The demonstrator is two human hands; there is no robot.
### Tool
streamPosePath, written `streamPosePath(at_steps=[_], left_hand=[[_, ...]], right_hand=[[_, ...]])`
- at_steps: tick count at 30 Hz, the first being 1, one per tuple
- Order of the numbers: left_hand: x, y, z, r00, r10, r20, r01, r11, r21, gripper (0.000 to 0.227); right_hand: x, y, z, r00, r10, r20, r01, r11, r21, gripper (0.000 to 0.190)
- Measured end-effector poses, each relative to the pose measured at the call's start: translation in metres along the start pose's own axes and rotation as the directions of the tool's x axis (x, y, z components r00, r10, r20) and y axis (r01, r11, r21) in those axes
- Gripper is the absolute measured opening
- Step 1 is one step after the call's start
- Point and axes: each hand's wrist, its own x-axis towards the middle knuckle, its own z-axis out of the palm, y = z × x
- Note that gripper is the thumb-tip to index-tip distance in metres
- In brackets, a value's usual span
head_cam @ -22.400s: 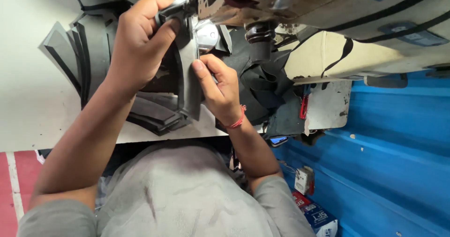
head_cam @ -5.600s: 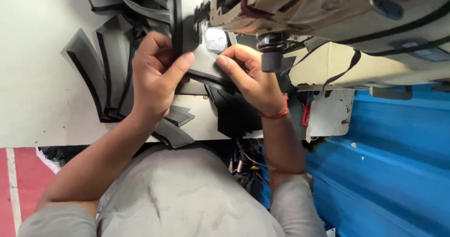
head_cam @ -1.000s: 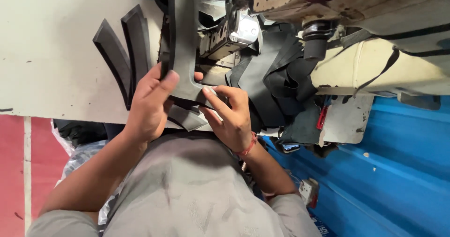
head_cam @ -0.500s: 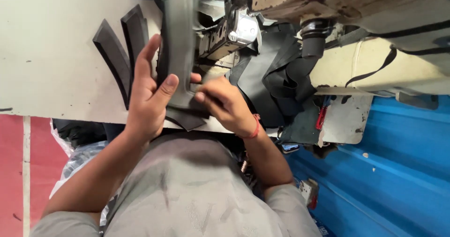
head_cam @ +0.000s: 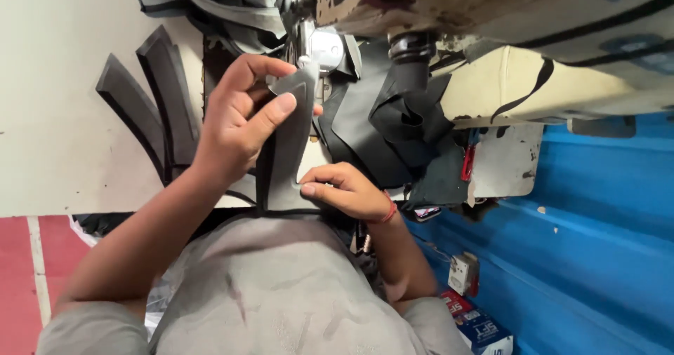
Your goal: Stitching together shoe upper components using an industrial sewing machine.
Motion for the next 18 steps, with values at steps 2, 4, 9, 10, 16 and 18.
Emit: streamPosePath(at_steps=[2, 4, 9, 10, 16, 18], left_hand=[[0.005, -0.002, 0.0, 1.0, -0.009, -0.022, 0.008, 0.999, -0.032, 0.023], [0.008, -0.011, -0.004, 0.999, -0.022, -0.043, 0.019, 0.998, -0.064, 0.029], [0.015, -0.017, -0.012, 0.991, 0.111, -0.072, -0.098, 0.981, 0.17, 0.027], [0.017, -0.016, -0.011, 0.991, 0.113, -0.071, -0.099, 0.981, 0.169, 0.027], [0.009, -0.005, -0.001, 0.997, -0.012, -0.081, 0.016, 0.999, 0.043, 0.027], [-0.005, -0.005, 0.004, 0.992, -0.123, -0.002, 0.121, 0.977, -0.177, 0.034]], right_hand=[[0.001, 0.006, -0.001, 0.999, 0.032, 0.008, -0.033, 0.998, 0.06, 0.018], [0.002, 0.011, -0.001, 0.998, 0.066, 0.015, -0.067, 0.99, 0.123, 0.018], [0.009, 0.017, 0.002, 0.999, 0.027, 0.024, -0.031, 0.982, 0.186, 0.017], [0.009, 0.017, 0.004, 0.999, 0.026, 0.024, -0.03, 0.982, 0.185, 0.017], [0.003, 0.007, 0.013, 0.999, 0.01, -0.05, 0.003, 0.967, 0.255, 0.015], [0.0, 0.0, 0.015, 0.992, -0.027, -0.122, 0.06, 0.958, 0.279, 0.014]])
